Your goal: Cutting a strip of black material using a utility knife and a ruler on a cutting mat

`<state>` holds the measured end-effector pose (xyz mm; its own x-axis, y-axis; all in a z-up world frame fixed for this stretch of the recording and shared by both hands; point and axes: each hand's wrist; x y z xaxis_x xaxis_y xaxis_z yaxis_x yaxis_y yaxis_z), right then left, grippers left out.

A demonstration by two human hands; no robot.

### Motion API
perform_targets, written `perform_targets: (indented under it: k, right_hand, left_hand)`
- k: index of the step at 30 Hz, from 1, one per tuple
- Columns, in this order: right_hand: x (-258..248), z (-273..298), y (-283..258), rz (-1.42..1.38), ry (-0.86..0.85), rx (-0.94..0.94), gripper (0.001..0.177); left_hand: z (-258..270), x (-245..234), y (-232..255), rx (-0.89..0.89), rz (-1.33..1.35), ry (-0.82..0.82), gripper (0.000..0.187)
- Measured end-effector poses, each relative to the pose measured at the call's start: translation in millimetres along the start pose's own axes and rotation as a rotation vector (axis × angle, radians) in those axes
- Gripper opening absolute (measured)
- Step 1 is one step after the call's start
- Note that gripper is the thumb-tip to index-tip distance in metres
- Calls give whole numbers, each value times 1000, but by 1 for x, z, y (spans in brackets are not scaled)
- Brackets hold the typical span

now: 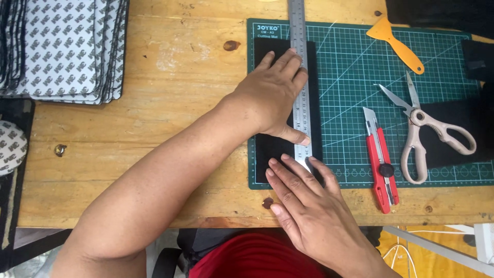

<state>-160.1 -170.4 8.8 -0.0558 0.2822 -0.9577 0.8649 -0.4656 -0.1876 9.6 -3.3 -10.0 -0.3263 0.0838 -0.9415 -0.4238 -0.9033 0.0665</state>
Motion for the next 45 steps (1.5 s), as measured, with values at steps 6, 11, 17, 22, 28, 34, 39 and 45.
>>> perform_targets:
  k: [6, 11, 17, 22, 28, 34, 39, 45]
  right_hand:
    - [0, -3, -3, 71, -3, 2, 45]
    - [-1, -6, -5, 96, -9, -16, 44]
    - [-1, -7, -6, 95, -5, -9, 45]
    - [-1, -5, -7, 67, 16, 16, 45]
    - [0, -1, -4, 24, 25, 27, 47]
    - [0, 1, -2, -1, 21, 31, 45]
    - [-1, 2, 1, -29, 24, 20, 47]
    - [-2, 18, -2, -212, 86, -51, 56]
  left_hand:
    - [1, -2, 0, 2, 27, 22, 140]
    - [1, -4, 1, -9, 26, 1, 141]
    - [1, -4, 1, -4, 12, 20, 138]
    - [4, -7, 2, 6, 25, 0, 136]
    - [-3, 10, -2, 42, 15, 196, 139]
    - [0, 2, -1, 7, 11, 28, 142]
    - [-1, -1, 1, -10, -4, 0, 144]
    - [-4, -4, 2, -22, -20, -38, 145]
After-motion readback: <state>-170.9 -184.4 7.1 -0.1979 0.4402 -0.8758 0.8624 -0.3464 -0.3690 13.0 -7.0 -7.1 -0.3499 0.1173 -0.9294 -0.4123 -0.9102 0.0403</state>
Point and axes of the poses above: each hand's wrist, its own z-axis away from the middle knuckle, its own x-axis out of the palm, y = z × x, and after that the axes turned 9 degrees about -x, right-handed
